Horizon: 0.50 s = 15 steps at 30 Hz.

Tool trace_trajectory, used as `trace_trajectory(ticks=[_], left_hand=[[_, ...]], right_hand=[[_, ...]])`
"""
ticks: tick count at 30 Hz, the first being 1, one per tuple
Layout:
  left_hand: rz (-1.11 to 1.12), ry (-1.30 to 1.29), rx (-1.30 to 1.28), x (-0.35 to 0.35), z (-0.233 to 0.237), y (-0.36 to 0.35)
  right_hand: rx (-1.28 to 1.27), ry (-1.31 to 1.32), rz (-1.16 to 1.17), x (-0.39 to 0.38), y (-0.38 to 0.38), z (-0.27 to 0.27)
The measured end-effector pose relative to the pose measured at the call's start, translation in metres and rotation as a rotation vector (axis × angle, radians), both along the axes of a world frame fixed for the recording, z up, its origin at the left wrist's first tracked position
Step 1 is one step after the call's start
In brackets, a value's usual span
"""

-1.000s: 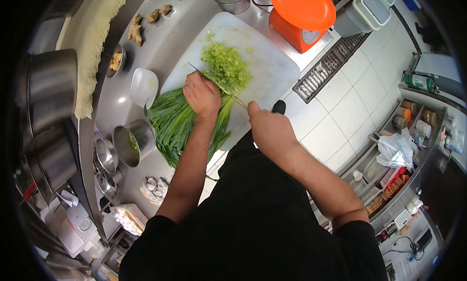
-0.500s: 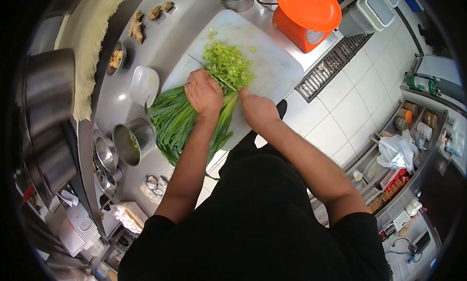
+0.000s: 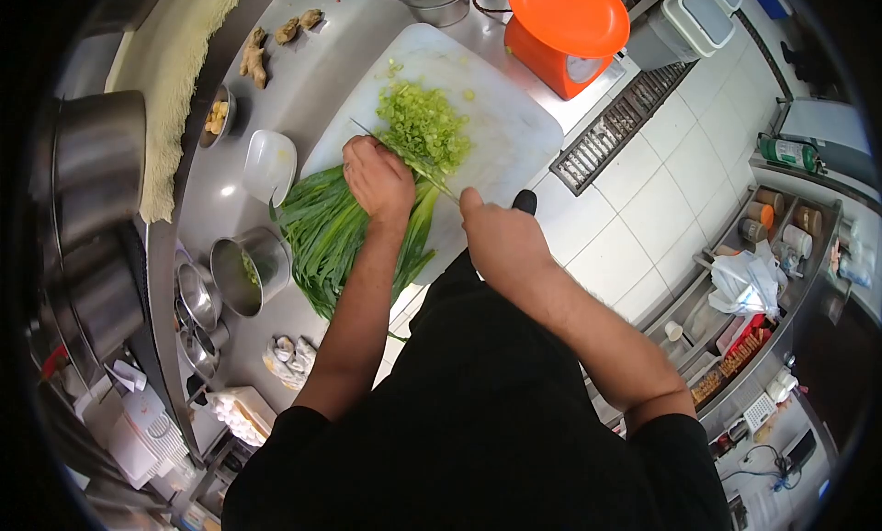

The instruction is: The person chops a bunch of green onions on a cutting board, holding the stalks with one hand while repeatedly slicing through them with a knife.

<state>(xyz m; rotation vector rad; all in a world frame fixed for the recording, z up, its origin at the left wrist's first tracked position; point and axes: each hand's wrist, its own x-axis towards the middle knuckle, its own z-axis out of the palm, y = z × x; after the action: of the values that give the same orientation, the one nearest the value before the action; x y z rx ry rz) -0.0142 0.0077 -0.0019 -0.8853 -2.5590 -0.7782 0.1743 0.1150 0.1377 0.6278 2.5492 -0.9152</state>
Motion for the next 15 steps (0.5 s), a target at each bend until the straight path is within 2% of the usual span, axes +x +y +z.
trace_trajectory(ticks=[8, 11, 15], left_hand=[[-0.024, -0.067, -0.052, 0.0, 0.001, -0.003], [-0.016, -0.107, -0.081, 0.0, 0.004, -0.003], [-0.005, -0.065, -0.073, -0.001, 0.004, -0.002]], right_hand=[[0.012, -0.071, 0.02, 0.015, -0.007, -0.005], [0.047, 0.033, 0.016, 0.0, -0.009, -0.037], [0.024, 0.023, 0.004, -0.039, -0.006, -0.087]])
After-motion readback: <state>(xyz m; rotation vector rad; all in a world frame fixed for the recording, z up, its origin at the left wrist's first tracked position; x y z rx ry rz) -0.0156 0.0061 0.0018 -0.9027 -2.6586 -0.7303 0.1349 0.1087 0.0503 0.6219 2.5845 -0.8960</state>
